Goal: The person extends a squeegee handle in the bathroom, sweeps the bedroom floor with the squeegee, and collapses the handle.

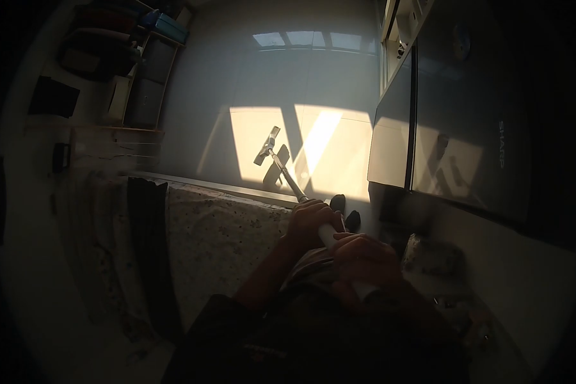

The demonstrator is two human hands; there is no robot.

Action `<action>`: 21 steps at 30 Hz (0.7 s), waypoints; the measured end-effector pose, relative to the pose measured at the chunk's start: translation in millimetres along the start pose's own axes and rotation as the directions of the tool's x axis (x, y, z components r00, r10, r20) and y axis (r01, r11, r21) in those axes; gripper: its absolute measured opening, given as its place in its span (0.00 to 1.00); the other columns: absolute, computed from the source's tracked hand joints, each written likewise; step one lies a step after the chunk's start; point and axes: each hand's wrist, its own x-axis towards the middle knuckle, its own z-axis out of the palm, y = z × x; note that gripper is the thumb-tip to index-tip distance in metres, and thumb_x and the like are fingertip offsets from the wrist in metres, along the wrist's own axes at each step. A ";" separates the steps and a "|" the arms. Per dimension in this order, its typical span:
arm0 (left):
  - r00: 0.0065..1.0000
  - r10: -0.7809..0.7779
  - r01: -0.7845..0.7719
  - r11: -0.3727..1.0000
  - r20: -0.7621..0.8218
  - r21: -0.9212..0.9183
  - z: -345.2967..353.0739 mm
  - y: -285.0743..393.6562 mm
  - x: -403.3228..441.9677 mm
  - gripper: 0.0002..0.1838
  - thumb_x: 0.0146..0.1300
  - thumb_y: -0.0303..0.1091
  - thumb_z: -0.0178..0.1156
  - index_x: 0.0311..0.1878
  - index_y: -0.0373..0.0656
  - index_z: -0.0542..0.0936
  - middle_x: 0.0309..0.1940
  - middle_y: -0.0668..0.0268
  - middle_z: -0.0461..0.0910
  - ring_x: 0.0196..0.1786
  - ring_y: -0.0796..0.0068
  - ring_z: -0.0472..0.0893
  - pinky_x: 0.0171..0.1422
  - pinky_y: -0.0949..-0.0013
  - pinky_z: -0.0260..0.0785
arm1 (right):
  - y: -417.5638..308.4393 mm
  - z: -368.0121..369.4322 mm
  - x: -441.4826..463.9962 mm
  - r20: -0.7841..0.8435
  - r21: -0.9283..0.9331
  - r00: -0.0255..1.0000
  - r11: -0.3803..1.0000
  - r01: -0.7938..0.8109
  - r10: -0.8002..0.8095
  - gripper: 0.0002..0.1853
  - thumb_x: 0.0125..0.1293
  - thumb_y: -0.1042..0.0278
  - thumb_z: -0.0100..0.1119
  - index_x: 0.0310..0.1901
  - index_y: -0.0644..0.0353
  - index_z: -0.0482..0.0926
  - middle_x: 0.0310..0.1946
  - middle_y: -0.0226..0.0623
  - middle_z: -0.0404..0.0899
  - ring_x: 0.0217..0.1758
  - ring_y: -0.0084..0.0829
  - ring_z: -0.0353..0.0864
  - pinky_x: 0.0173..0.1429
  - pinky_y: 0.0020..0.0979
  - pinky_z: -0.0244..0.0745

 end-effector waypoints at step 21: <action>0.938 -0.290 0.319 0.936 0.192 -0.148 48.9 -58.0 -2.0 0.14 0.47 0.37 0.72 0.26 0.42 0.76 0.19 0.62 0.76 0.28 0.59 0.79 0.60 0.54 0.68 | 85.0 -11.9 -23.8 -0.215 0.409 0.911 0.879 -0.243 0.352 0.11 0.54 0.86 0.58 0.33 0.60 0.68 0.32 0.36 0.74 0.42 0.30 0.74 0.59 0.41 0.69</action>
